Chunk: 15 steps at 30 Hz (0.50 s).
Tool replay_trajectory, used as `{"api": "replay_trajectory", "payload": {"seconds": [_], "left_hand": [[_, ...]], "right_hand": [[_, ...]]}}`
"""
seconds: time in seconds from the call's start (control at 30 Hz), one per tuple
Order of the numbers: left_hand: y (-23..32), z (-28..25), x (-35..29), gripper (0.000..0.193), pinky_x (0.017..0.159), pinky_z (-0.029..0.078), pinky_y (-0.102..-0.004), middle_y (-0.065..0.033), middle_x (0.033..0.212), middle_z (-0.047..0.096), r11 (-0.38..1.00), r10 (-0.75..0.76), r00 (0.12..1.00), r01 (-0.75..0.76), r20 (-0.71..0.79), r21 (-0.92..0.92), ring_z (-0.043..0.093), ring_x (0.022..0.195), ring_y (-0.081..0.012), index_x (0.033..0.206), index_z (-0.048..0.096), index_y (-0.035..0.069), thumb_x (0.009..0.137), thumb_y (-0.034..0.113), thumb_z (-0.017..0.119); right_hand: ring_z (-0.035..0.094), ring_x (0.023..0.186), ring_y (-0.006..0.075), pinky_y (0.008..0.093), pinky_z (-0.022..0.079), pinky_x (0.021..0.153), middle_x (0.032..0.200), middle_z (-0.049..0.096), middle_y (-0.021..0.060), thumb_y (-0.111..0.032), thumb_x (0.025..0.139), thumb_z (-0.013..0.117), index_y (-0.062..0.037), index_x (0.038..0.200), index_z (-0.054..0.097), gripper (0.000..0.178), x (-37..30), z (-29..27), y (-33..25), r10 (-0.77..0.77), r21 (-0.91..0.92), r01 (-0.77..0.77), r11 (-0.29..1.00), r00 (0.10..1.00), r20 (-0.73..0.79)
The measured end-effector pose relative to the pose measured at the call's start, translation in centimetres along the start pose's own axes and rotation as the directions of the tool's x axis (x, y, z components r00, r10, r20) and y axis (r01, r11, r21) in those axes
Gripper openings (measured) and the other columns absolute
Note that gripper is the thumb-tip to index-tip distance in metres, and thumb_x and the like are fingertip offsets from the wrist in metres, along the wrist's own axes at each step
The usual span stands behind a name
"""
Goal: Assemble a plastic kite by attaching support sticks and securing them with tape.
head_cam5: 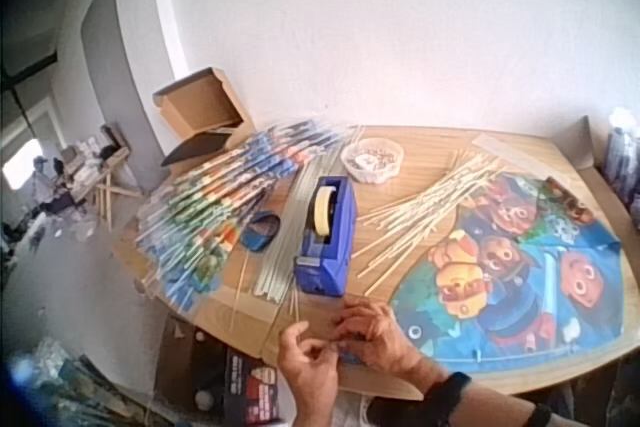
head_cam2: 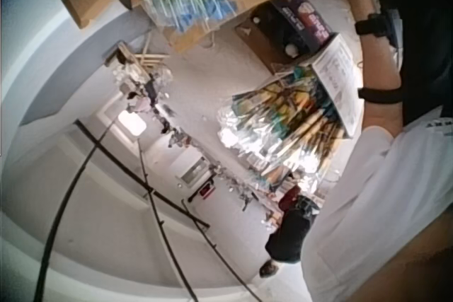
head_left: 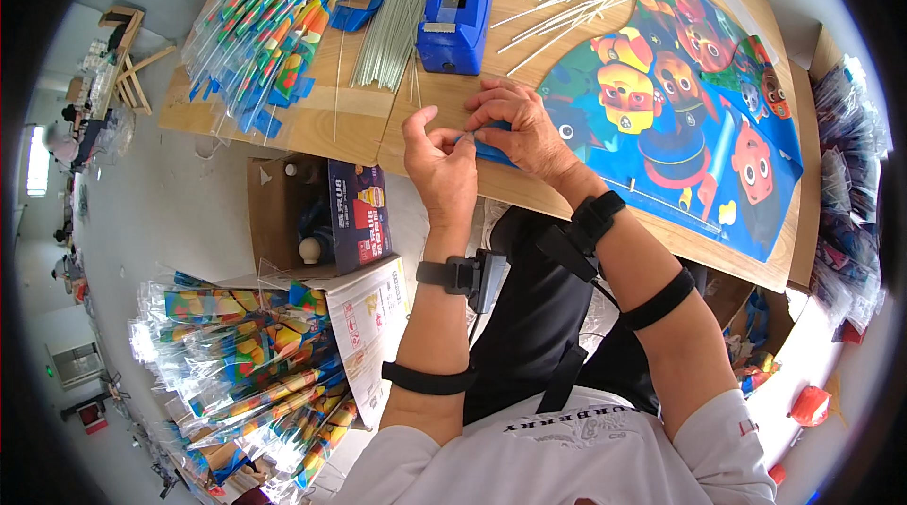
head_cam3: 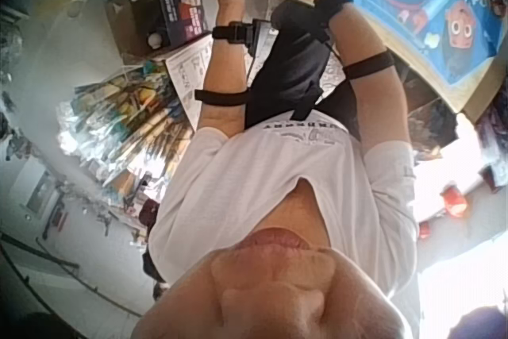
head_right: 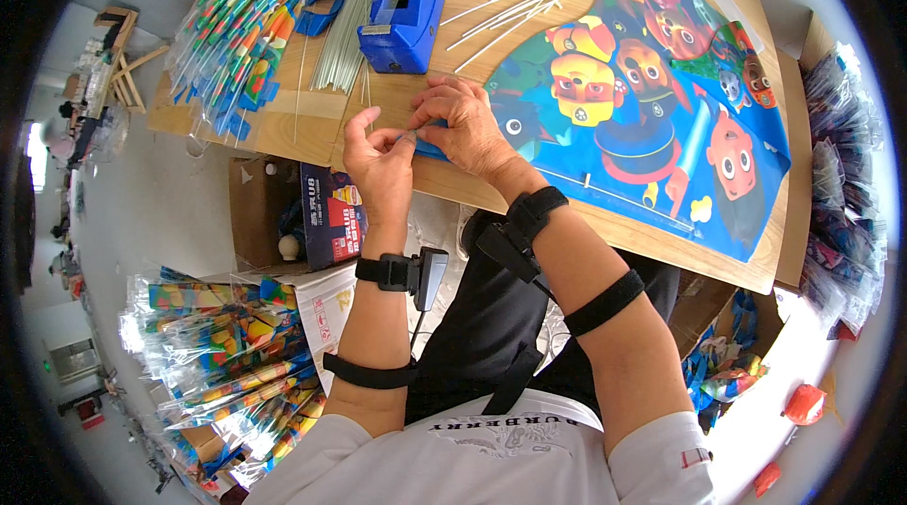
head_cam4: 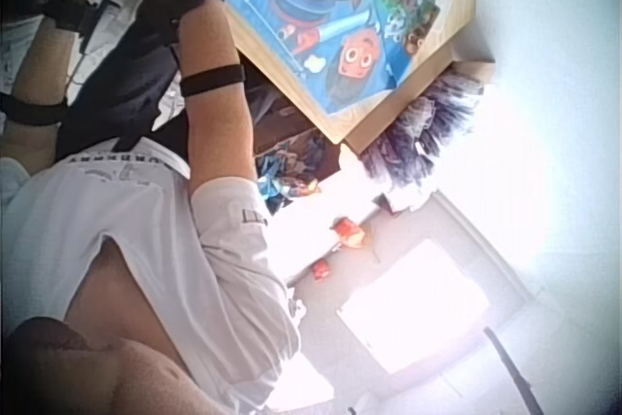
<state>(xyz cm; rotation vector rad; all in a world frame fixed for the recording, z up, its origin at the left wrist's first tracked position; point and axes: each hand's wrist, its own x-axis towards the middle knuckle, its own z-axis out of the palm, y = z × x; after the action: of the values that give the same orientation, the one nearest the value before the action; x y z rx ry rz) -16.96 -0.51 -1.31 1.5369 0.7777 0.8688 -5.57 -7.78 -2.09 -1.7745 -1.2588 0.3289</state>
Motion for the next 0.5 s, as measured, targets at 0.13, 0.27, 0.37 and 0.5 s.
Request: {"api": "replay_trajectory", "payload": {"seconds": [0.13, 0.27, 0.37, 0.5], "left_hand": [[-0.16, -0.06, 0.02, 0.048, 0.057, 0.043, -0.0247, -0.0049, 0.067, 0.055, 1.000, 0.012, 1.000, -0.012, -0.005, 0.015, 0.051, 0.059, -0.0099, 0.113, 0.042, 0.001, 0.072, -0.012, 0.061], [-0.47, -0.30, 0.16, 0.047, 0.059, 0.043, -0.0254, -0.0049, 0.066, 0.055, 0.999, 0.018, 1.000, -0.018, -0.020, 0.027, 0.051, 0.059, -0.0106, 0.113, 0.043, 0.001, 0.071, -0.012, 0.061], [-0.60, -0.27, 0.16, 0.046, 0.060, 0.043, -0.0266, -0.0049, 0.066, 0.055, 0.998, 0.036, 0.999, -0.035, -0.018, 0.047, 0.052, 0.059, -0.0113, 0.112, 0.044, 0.001, 0.072, -0.012, 0.061], [-0.42, -0.11, 0.01, 0.043, 0.061, 0.043, -0.0275, -0.0047, 0.065, 0.055, 0.993, 0.075, 0.997, -0.074, -0.007, 0.090, 0.051, 0.059, -0.0121, 0.110, 0.044, 0.001, 0.072, -0.011, 0.060]], "right_hand": [[0.040, 0.125, 0.0251, 0.0415, 0.022, 0.104, 0.109, 0.061, 0.0010, -0.014, 0.071, 0.068, -0.0105, 0.087, 0.067, 0.017, -0.01, 0.01, 0.03, -0.005, -0.004, 0.005, 1.000, 1.000, 0.004], [0.043, 0.121, 0.0261, 0.0419, 0.024, 0.103, 0.105, 0.063, 0.0020, -0.012, 0.069, 0.069, -0.0114, 0.083, 0.068, 0.014, 0.01, 0.24, -0.03, -0.028, -0.008, 0.027, 1.000, 0.999, -0.040], [0.043, 0.121, 0.0263, 0.0424, 0.025, 0.102, 0.104, 0.063, 0.0017, -0.012, 0.069, 0.069, -0.0109, 0.081, 0.067, 0.012, 0.01, 0.52, 0.22, -0.042, -0.047, 0.040, 0.998, 0.998, -0.051], [0.043, 0.119, 0.0264, 0.0428, 0.025, 0.101, 0.102, 0.062, 0.0010, -0.013, 0.071, 0.066, -0.0093, 0.080, 0.065, 0.010, 0.07, 0.70, 0.27, -0.105, -0.153, 0.097, 0.983, 0.994, -0.044]]}}
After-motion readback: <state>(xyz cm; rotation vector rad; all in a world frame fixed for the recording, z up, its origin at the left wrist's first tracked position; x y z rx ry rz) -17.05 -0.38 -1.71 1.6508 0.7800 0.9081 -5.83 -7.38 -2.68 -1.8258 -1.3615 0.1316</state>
